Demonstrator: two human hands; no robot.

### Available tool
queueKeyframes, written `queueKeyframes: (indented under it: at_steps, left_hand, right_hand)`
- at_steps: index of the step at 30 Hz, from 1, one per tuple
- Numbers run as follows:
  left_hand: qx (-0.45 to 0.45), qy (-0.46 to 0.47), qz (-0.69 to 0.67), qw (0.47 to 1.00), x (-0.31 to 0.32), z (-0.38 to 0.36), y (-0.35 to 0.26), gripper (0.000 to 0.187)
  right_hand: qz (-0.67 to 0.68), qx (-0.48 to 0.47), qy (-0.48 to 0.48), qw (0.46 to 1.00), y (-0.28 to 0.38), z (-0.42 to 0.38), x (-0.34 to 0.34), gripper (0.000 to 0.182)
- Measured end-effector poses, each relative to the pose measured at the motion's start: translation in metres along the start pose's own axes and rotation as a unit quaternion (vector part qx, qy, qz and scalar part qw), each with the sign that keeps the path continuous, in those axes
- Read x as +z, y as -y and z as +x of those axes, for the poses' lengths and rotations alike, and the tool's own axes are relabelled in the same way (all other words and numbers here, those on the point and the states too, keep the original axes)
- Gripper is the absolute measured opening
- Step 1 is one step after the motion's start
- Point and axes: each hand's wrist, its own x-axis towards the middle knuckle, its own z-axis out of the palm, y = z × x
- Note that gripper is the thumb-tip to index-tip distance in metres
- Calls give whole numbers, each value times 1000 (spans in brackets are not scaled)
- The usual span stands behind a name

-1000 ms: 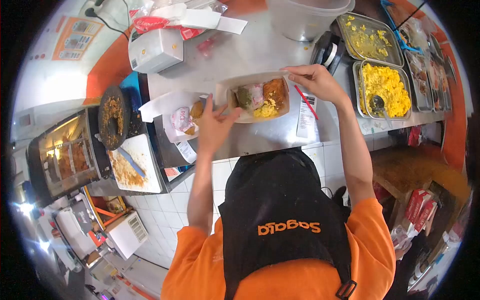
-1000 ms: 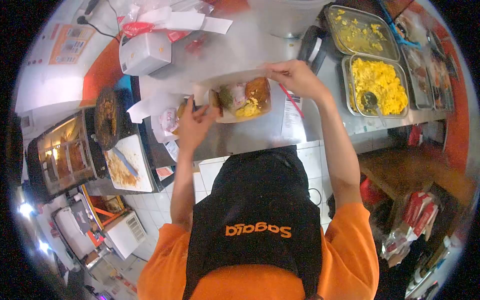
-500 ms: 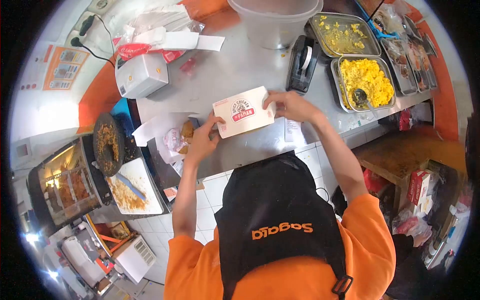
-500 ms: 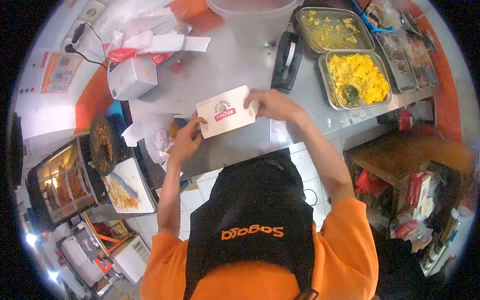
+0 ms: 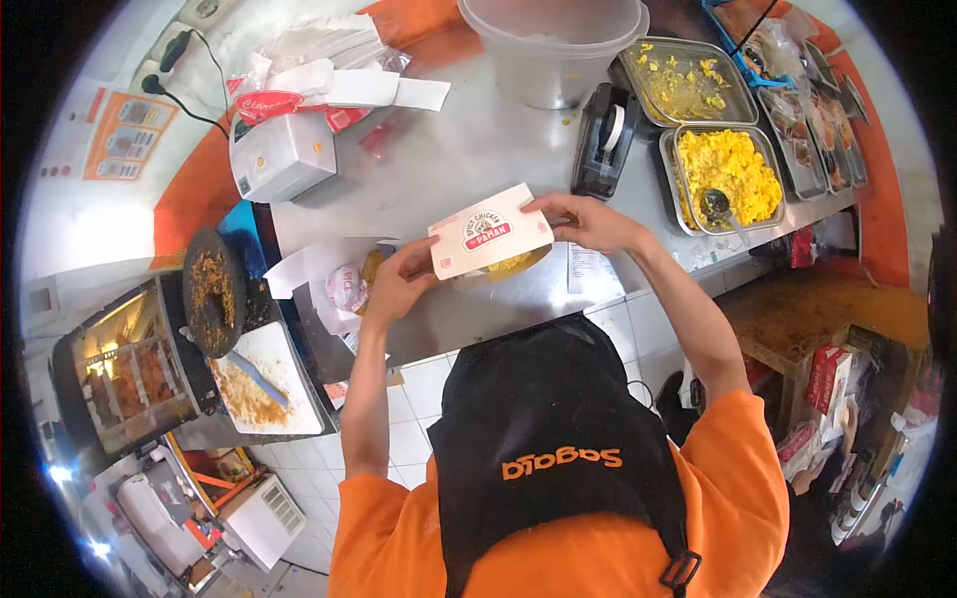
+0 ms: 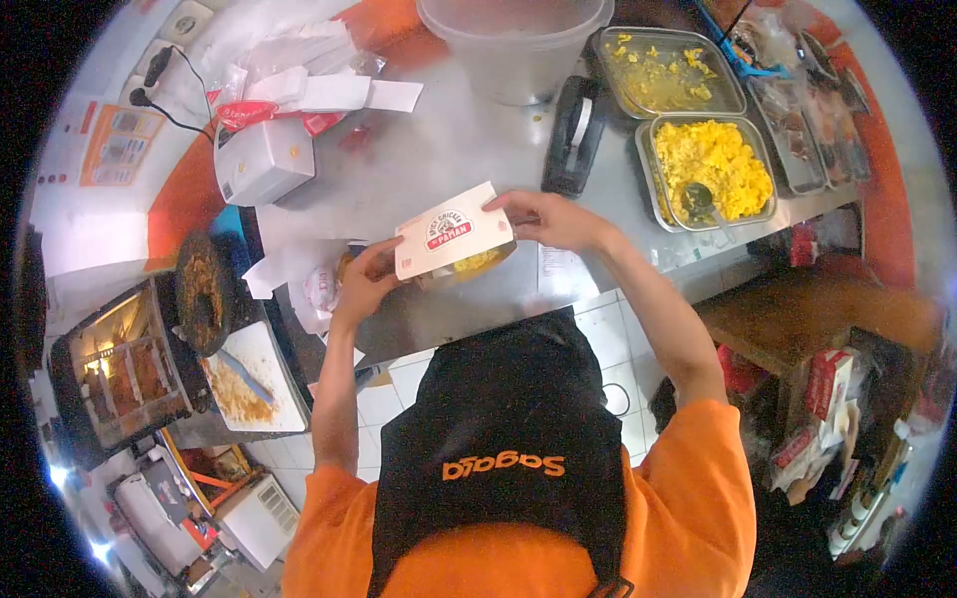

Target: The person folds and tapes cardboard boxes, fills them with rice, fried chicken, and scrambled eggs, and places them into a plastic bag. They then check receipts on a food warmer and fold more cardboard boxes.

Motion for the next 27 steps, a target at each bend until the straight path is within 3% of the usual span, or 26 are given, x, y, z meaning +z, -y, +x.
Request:
queueKeyframes:
  at_steps: [3,6,7,8,12,15,18,19,20,21,22,24,27]
  left_hand:
    - [-73,1,-30,997,2,-1,-19,57]
    - [-36,2,-119,992,7,-1,20,58]
    - [-39,-10,-58,998,9,-3,20,58]
    - [-38,-22,4,999,10,-2,20,57]
    - [-38,-34,196,979,10,0,13,54]
    - [-158,56,341,925,12,2,-26,56]
    - [95,50,591,799,19,-6,-45,89]
    - [97,54,545,831,32,0,-53,101]
    - [100,58,497,860,44,9,-63,113]
    - [97,62,449,886,55,18,-74,125]
    - [1,107,554,826,72,25,-89,137]
    - [42,108,548,829,67,39,-42,133]
    - [94,118,535,831,63,45,-31,119]
  right_hand:
    - [37,-1,3,999,3,3,-3,52]
    - [27,-7,25,999,1,7,-11,53]
    - [16,-10,32,999,2,6,-12,54]
    - [-115,-18,21,993,4,3,-14,55]
    - [-255,-41,13,966,7,-3,-11,48]
    - [-465,-24,33,885,-6,-3,-4,44]
    - [-523,-9,29,852,14,5,9,43]
    - [-514,62,82,852,27,18,9,53]
    - [-493,-77,-42,865,26,16,15,85]
    - [-473,-68,1,879,41,20,15,114]
    - [-509,-89,16,856,37,26,19,122]
    - [-530,-43,65,845,29,38,26,115]
    - [-519,-29,86,850,17,40,26,103]
